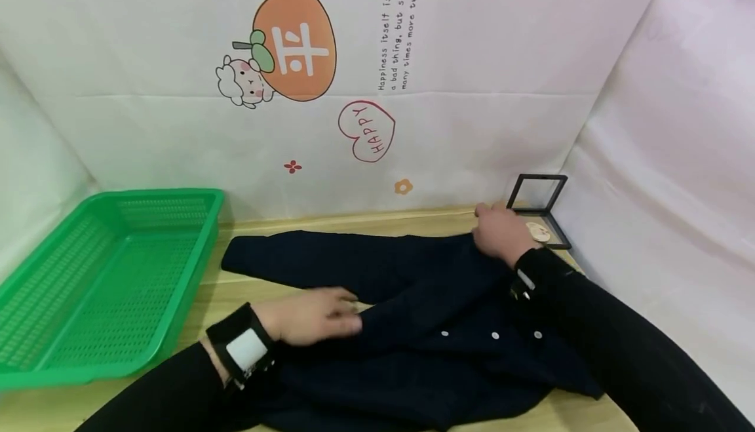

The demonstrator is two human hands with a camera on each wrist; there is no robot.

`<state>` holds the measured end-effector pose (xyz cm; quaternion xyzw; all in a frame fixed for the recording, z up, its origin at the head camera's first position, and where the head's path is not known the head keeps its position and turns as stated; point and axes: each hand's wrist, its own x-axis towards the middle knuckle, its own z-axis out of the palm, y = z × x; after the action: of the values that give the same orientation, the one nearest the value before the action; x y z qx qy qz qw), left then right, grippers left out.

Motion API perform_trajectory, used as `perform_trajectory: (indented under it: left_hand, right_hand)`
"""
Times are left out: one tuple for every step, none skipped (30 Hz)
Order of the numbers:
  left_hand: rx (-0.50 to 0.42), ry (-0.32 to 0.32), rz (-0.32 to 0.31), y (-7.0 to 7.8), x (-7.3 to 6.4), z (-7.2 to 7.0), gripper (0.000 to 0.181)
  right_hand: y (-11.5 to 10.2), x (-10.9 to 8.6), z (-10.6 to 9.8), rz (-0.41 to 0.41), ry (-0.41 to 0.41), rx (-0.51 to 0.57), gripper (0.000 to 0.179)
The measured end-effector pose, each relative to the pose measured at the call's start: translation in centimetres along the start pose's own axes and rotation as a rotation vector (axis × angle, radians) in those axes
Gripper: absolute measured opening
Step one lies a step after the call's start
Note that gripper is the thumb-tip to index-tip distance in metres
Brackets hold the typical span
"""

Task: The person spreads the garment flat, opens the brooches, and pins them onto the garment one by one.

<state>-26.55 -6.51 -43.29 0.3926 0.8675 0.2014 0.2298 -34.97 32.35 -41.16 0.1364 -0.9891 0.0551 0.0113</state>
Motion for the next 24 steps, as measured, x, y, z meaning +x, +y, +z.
perform_trajectory:
  left_hand:
    - [0.03,0.054,-0.032,-0.4,0.3,-0.5,0.043]
    - [0.077,0.103,-0.085,-0.9,0.7,-1.0,0.041]
    - [0.124,0.135,-0.147,-1.3,1.1,-1.5,0.038]
    - [0.175,0.155,-0.206,-2.1,1.6,-1.9,0.035]
    - [0.226,0.15,-0.263,-2.9,2.1,-2.2,0.034]
    - [0.265,0.128,-0.308,-3.8,2.5,-2.4,0.038]
    - [0.283,0.104,-0.347,-4.6,2.8,-2.6,0.045]
    - [0.289,0.084,-0.384,-5.5,3.2,-2.7,0.051]
    - [0.283,0.069,-0.408,-6.4,3.4,-2.8,0.056]
    - [0.27,0.06,-0.431,-7.3,3.6,-2.9,0.061]
    - [0.253,0.054,-0.447,-7.9,3.7,-3.1,0.065]
    - [0.237,0.052,-0.461,-8.6,3.6,-3.3,0.068]
    - [0.22,0.058,-0.483,-9.0,3.6,-3.5,0.071]
    - [0.199,0.063,-0.514,-9.4,3.4,-3.7,0.075]
    - [0.18,0.068,-0.544,-9.7,3.3,-3.9,0.078]
    - [0.16,0.073,-0.575,-9.9,3.1,-4.1,0.081]
    - [0.146,0.076,-0.602,-9.9,2.9,-4.2,0.084]
    - [0.135,0.076,-0.628,-9.9,2.8,-4.3,0.086]
    - [0.125,0.077,-0.651,-9.8,2.7,-4.4,0.087]
    - [0.121,0.07,-0.667,-9.7,2.7,-4.4,0.088]
    - [0.125,0.065,-0.672,-9.6,2.8,-4.4,0.087]
    - [0.133,0.062,-0.673,-9.5,2.9,-4.4,0.084]
    - [0.147,0.065,-0.668,-9.5,3.1,-4.3,0.081]
    - [0.159,0.072,-0.662,-9.6,3.2,-4.3,0.077]
  right_hand:
    - [-1.0,-0.3,0.5,-0.02,-0.015,-0.022,0.026]
    - [-2.0,-0.6,0.9,-0.041,-0.045,-0.031,0.029]
    - [-3.0,-0.9,1.5,-0.066,-0.085,-0.042,0.033]
    - [-3.9,-1.2,2.1,-0.075,-0.14,-0.038,0.038]
    - [-4.8,-1.5,2.5,-0.068,-0.217,-0.032,0.048]
    - [-5.4,-1.7,2.9,-0.052,-0.302,-0.027,0.06]
    - [-5.7,-1.8,3.2,-0.038,-0.376,-0.022,0.072]
    - [-5.8,-1.8,3.4,-0.013,-0.444,-0.018,0.083]
    - [-5.7,-1.8,3.5,0.019,-0.505,-0.011,0.092]
    - [-5.6,-1.7,3.5,0.047,-0.549,-0.003,0.098]
    - [-5.2,-1.6,3.6,0.067,-0.577,0.004,0.104]
    - [-4.8,-1.4,3.7,0.078,-0.592,0.006,0.109]
    - [-4.3,-1.2,3.7,0.083,-0.601,0.004,0.113]
    - [-3.7,-1.0,3.8,0.081,-0.609,0.002,0.117]
    - [-3.0,-0.8,3.8,0.076,-0.615,0.0,0.119]
    - [-2.5,-0.5,3.8,0.064,-0.617,-0.002,0.12]
    - [-2.1,-0.2,3.8,0.061,-0.619,-0.005,0.12]
    - [-1.7,0.1,3.6,0.058,-0.618,-0.006,0.119]
    - [-1.4,0.4,3.5,0.053,-0.606,-0.009,0.116]
    - [-1.3,0.6,3.3,0.042,-0.587,-0.003,0.11]
    - [-1.3,0.8,3.2,0.036,-0.552,0.007,0.102]
    - [-1.5,0.9,3.1,0.03,-0.508,0.022,0.094]
    - [-1.9,1.0,3.1,0.017,-0.458,0.038,0.084]
    - [-2.4,1.1,3.1,0.001,-0.418,0.059,0.076]
